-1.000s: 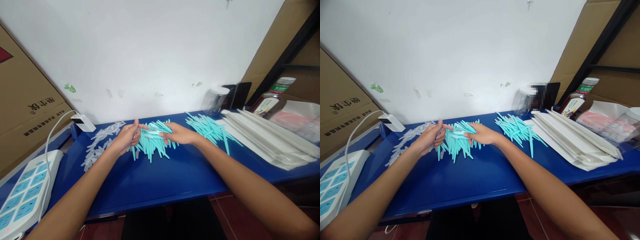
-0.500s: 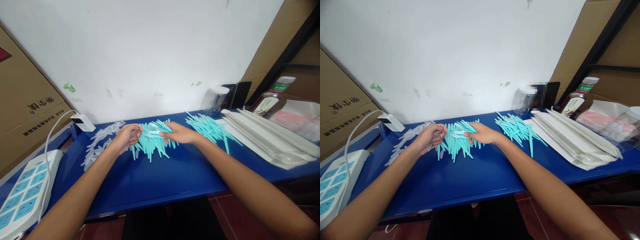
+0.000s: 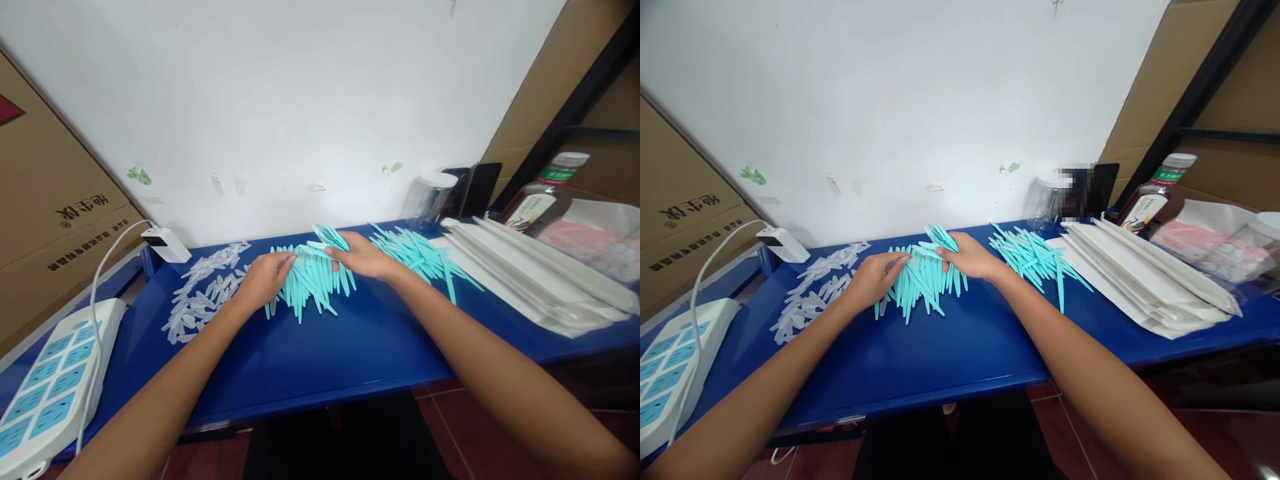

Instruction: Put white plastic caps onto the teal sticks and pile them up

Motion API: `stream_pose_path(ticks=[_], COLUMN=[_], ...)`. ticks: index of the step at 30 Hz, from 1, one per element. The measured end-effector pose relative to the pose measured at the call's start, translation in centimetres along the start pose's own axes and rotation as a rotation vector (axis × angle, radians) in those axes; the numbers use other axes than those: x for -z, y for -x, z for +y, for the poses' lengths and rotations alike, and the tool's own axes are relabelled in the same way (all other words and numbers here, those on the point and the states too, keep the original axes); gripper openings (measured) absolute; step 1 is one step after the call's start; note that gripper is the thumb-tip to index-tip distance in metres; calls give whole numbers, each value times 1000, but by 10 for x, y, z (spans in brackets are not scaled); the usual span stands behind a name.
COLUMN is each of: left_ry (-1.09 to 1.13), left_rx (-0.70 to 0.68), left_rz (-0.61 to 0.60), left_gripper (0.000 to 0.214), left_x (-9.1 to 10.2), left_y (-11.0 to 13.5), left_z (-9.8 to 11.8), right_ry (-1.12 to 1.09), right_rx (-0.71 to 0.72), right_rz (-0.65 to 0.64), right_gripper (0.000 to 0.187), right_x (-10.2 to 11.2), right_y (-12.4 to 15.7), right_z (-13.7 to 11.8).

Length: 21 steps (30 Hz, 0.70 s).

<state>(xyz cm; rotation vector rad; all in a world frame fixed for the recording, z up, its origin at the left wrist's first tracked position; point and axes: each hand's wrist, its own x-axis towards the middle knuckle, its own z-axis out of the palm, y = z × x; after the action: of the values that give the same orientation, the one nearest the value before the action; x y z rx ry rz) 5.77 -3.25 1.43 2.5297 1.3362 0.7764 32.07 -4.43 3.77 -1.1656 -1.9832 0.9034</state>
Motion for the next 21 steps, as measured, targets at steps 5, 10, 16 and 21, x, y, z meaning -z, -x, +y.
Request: stream_pose_path(ticks=[5, 10, 16, 21], left_ry=[-147, -289, -302, -274], left_rx=[53, 177, 215, 205], left_rz=[-34, -37, -98, -107], left_gripper=[38, 43, 44, 45], left_x=[-1, -1, -4, -6], left_y=[-1, -1, -1, -1], left_z=[9, 11, 7, 8], right_ry=[40, 92, 69, 22], right_rx=[-11, -76, -106, -61], right_rz=[-28, -141, -177, -223], right_gripper=[24, 19, 19, 24], right_x=[-1, -1, -5, -12], right_y=[-4, -3, -2, -2], right_z=[7, 11, 7, 9])
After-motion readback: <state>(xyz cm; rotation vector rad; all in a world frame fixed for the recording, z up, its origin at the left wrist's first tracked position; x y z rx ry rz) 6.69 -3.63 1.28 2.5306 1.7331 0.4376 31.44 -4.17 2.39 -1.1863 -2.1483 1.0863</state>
